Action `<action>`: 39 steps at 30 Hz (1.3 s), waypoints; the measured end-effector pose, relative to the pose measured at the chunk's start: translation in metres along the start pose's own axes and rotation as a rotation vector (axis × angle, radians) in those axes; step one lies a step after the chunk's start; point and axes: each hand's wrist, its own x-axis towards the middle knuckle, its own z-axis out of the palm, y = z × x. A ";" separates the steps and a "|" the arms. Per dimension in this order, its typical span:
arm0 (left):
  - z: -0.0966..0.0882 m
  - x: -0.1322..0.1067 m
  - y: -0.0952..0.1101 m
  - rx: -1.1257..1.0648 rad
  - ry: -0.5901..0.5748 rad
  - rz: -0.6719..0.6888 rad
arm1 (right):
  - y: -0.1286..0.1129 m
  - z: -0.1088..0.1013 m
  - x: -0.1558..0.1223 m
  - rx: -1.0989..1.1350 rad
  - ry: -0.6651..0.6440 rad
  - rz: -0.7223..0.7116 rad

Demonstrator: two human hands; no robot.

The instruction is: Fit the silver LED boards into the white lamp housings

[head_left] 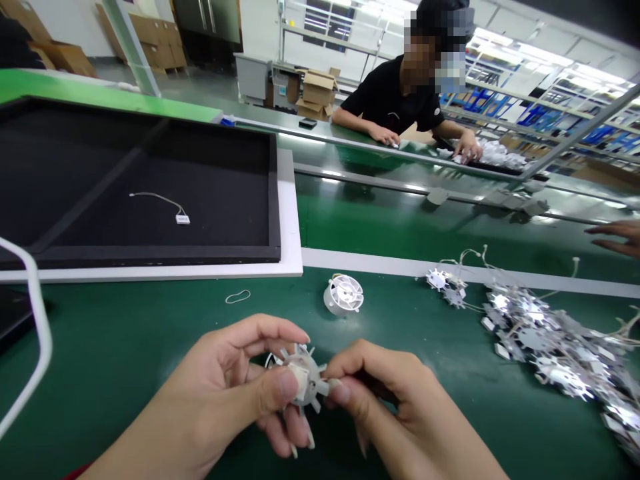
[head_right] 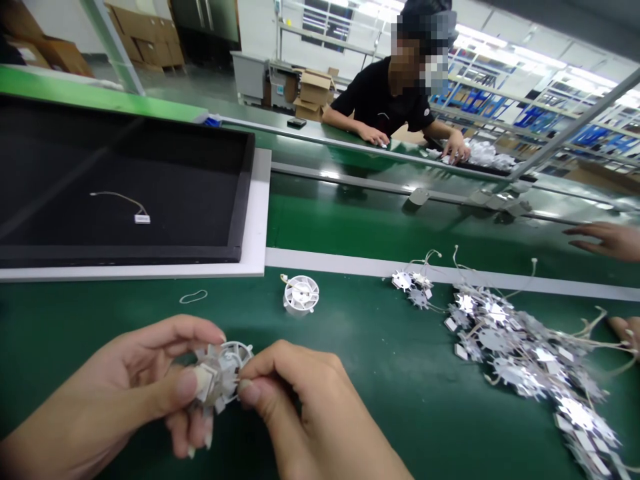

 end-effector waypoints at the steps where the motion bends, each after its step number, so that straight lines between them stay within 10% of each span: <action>1: 0.000 0.000 0.000 -0.001 -0.010 -0.005 | 0.000 -0.001 0.000 0.031 -0.035 0.039; 10: -0.002 -0.001 0.000 0.027 -0.047 -0.027 | -0.007 -0.004 0.000 0.119 -0.099 0.029; 18: 0.005 -0.002 0.012 -0.118 -0.005 -0.232 | -0.006 0.007 0.002 -0.484 0.311 -0.645; 25: 0.002 -0.004 0.011 -0.188 0.071 -0.331 | 0.000 0.006 0.001 -0.816 0.388 -0.847; 39: 0.002 -0.006 0.001 0.071 -0.013 -0.043 | -0.024 -0.002 -0.003 0.080 0.054 0.029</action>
